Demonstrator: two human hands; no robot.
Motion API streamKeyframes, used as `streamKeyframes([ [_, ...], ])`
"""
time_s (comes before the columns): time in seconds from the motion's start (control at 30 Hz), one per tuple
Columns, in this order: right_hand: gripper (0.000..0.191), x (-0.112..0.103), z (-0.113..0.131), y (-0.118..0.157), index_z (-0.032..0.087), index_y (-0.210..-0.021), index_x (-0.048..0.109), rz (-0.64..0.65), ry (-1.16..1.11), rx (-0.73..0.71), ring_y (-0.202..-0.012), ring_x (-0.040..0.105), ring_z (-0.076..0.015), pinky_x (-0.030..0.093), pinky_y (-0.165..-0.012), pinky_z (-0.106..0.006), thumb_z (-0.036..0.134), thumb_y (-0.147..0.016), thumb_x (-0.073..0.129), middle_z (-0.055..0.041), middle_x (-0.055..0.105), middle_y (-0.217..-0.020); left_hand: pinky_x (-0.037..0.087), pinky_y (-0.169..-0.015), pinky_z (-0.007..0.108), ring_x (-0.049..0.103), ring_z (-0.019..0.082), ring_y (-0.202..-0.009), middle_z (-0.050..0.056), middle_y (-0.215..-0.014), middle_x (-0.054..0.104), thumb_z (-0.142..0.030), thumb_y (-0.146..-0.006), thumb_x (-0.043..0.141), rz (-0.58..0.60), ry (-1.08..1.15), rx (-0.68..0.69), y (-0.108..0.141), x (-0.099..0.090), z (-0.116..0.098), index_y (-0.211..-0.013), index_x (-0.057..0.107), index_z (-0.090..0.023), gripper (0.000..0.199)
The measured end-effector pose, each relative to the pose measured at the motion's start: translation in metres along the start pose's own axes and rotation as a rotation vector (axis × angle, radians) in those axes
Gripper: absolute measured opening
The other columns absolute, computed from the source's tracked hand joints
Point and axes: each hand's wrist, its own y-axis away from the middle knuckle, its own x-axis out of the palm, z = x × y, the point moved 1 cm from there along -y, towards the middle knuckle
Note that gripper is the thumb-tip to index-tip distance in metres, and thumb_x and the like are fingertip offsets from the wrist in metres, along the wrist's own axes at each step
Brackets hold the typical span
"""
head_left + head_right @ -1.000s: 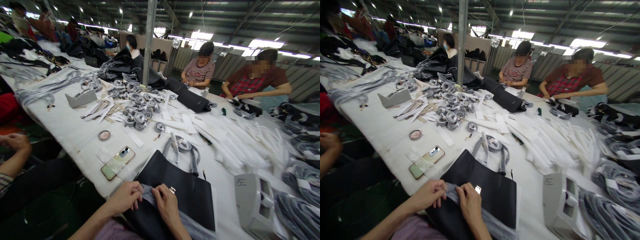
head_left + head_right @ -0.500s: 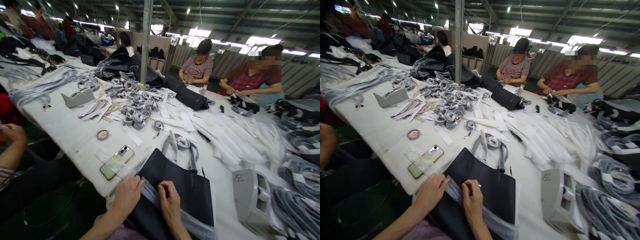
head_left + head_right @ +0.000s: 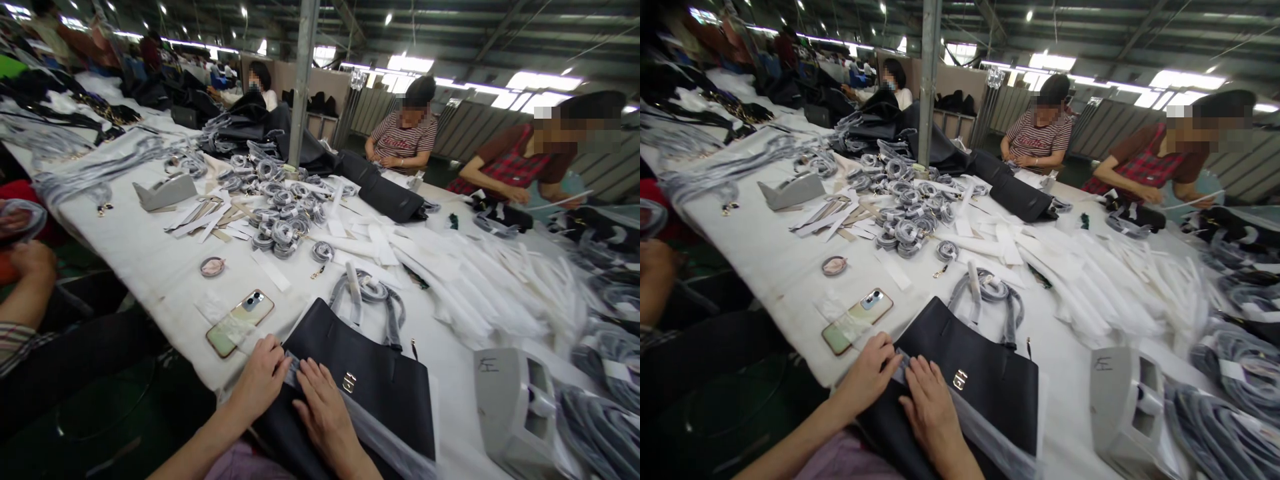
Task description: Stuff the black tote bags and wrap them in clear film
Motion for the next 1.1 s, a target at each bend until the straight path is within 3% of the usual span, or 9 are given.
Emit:
streamKeyframes([
  [0.17, 0.057, -0.002, 0.007, -0.004, 0.013, -0.143, 0.034, 0.177, 0.059, 0.050, -0.134, 0.038, -0.0280, 0.043, -0.105, -0.051, 0.016, -0.089, 0.050, -0.0145, 0.045, -0.143, 0.045, -0.080, 0.034, 0.053, 0.018, -0.085, 0.003, -0.086, 0.052, -0.028, -0.090, 0.048, 0.023, 0.072, -0.040, 0.001, -0.002, 0.002, -0.065, 0.048, -0.021, 0.026],
  [0.27, 0.058, -0.009, 0.017, -0.006, 0.016, -0.144, 0.033, 0.232, 0.069, 0.088, -0.137, 0.034, -0.0276, 0.037, -0.109, -0.051, 0.027, -0.091, 0.053, -0.0109, 0.040, -0.147, 0.044, -0.080, 0.034, 0.053, 0.018, -0.085, 0.002, -0.084, 0.051, -0.033, -0.090, 0.049, -0.017, 0.082, -0.036, 0.007, 0.001, 0.006, -0.065, 0.048, -0.021, 0.028],
  [0.37, 0.058, -0.012, 0.023, -0.007, 0.017, -0.145, 0.031, 0.250, 0.087, 0.101, -0.138, 0.030, -0.0244, 0.025, -0.115, -0.050, 0.036, -0.094, 0.048, -0.0070, 0.037, -0.149, 0.044, -0.080, 0.033, 0.054, 0.018, -0.082, 0.001, -0.082, 0.050, -0.038, -0.089, 0.051, -0.055, 0.074, -0.007, 0.011, 0.005, 0.014, -0.066, 0.051, -0.022, 0.028],
  [0.53, 0.049, -0.013, 0.023, -0.008, 0.017, -0.144, 0.032, 0.214, 0.136, 0.017, -0.141, 0.023, -0.0159, 0.003, -0.120, -0.043, 0.034, -0.099, 0.037, -0.0024, 0.038, -0.149, 0.043, -0.078, 0.032, 0.055, 0.019, -0.085, 0.001, -0.085, 0.053, -0.038, -0.088, 0.052, -0.047, 0.082, 0.035, 0.011, 0.008, 0.024, -0.068, 0.052, -0.022, 0.025],
  [0.7, 0.063, -0.010, 0.023, -0.013, 0.012, -0.148, 0.020, 0.327, 0.083, 0.061, -0.142, 0.021, -0.0194, 0.016, -0.118, -0.040, 0.044, -0.098, 0.038, -0.0062, 0.029, -0.153, 0.042, -0.082, 0.033, 0.056, 0.019, -0.086, 0.002, -0.086, 0.054, -0.035, -0.085, 0.054, -0.048, 0.135, -0.046, 0.009, 0.005, 0.021, -0.065, 0.053, -0.022, 0.024],
  [0.87, 0.070, 0.002, 0.022, -0.016, 0.013, -0.149, 0.017, 0.304, 0.066, 0.135, -0.141, 0.024, -0.0231, 0.024, -0.116, -0.044, 0.040, -0.093, 0.048, -0.0083, 0.028, -0.153, 0.040, -0.087, 0.034, 0.055, 0.020, -0.089, 0.002, -0.085, 0.056, -0.034, -0.077, 0.063, -0.093, 0.422, -0.281, 0.002, 0.003, 0.008, -0.058, 0.057, -0.021, 0.024],
  [0.97, 0.074, 0.005, 0.022, -0.018, 0.014, -0.150, 0.017, 0.294, 0.091, 0.118, -0.140, 0.027, -0.0243, 0.029, -0.114, -0.045, 0.034, -0.089, 0.054, -0.0089, 0.029, -0.152, 0.041, -0.086, 0.032, 0.056, 0.019, -0.086, 0.002, -0.082, 0.060, -0.035, -0.073, 0.068, -0.174, 0.537, -0.393, 0.003, -0.002, 0.012, -0.058, 0.059, -0.020, 0.023],
  [1.1, 0.078, 0.005, 0.021, -0.018, 0.015, -0.149, 0.019, 0.292, 0.150, 0.096, -0.139, 0.030, -0.0268, 0.035, -0.110, -0.046, 0.028, -0.084, 0.059, -0.0099, 0.027, -0.153, 0.047, -0.086, 0.032, 0.061, 0.018, -0.084, 0.002, -0.082, 0.064, -0.037, -0.079, 0.065, -0.340, 0.709, -0.611, 0.022, -0.014, 0.033, -0.076, 0.061, -0.019, 0.019],
])
